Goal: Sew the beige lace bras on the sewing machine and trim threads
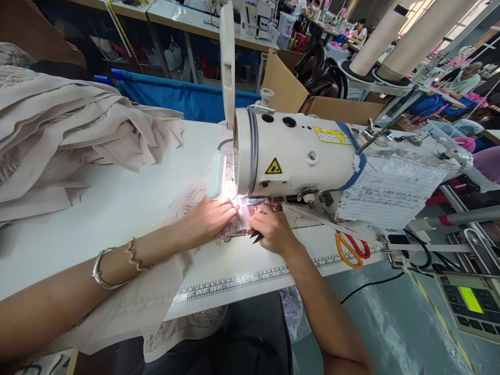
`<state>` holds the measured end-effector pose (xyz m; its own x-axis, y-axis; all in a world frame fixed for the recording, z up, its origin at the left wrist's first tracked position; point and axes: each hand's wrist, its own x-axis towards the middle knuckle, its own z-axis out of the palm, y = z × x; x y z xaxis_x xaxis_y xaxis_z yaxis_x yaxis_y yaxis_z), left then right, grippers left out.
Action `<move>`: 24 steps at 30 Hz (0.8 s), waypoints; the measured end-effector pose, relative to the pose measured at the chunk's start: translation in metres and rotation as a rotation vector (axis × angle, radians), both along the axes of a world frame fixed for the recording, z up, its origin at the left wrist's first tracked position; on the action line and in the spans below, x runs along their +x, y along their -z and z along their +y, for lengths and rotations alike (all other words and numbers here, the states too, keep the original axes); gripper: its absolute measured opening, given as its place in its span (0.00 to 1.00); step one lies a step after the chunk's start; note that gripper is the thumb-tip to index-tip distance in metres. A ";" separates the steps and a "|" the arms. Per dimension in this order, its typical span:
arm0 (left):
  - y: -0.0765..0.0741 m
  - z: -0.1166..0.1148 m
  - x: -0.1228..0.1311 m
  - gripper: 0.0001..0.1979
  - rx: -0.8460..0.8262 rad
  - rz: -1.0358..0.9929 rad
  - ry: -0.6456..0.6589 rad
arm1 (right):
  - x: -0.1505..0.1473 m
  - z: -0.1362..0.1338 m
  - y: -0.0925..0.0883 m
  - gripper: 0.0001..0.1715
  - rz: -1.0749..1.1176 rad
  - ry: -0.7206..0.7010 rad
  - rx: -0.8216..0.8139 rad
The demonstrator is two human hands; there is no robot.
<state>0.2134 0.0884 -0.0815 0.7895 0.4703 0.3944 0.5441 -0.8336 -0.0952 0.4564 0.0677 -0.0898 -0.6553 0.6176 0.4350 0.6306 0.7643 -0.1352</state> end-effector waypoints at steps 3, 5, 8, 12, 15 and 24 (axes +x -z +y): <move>0.000 0.001 -0.001 0.10 -0.044 -0.027 0.003 | 0.000 0.001 -0.001 0.15 0.037 0.000 0.053; 0.001 0.001 -0.002 0.10 -0.066 -0.038 0.003 | -0.001 0.002 -0.002 0.14 0.052 -0.011 0.086; 0.004 -0.001 0.000 0.12 -0.064 -0.046 -0.008 | -0.002 0.003 -0.003 0.14 0.056 -0.015 0.106; 0.007 -0.005 0.005 0.18 -0.080 0.003 0.129 | -0.002 0.003 -0.002 0.13 0.044 0.007 0.086; 0.008 -0.007 0.006 0.19 -0.108 0.003 0.160 | 0.000 0.003 -0.001 0.13 0.047 0.000 0.060; 0.012 0.000 0.001 0.19 -0.117 -0.059 0.053 | 0.000 0.005 -0.004 0.17 0.088 -0.053 0.119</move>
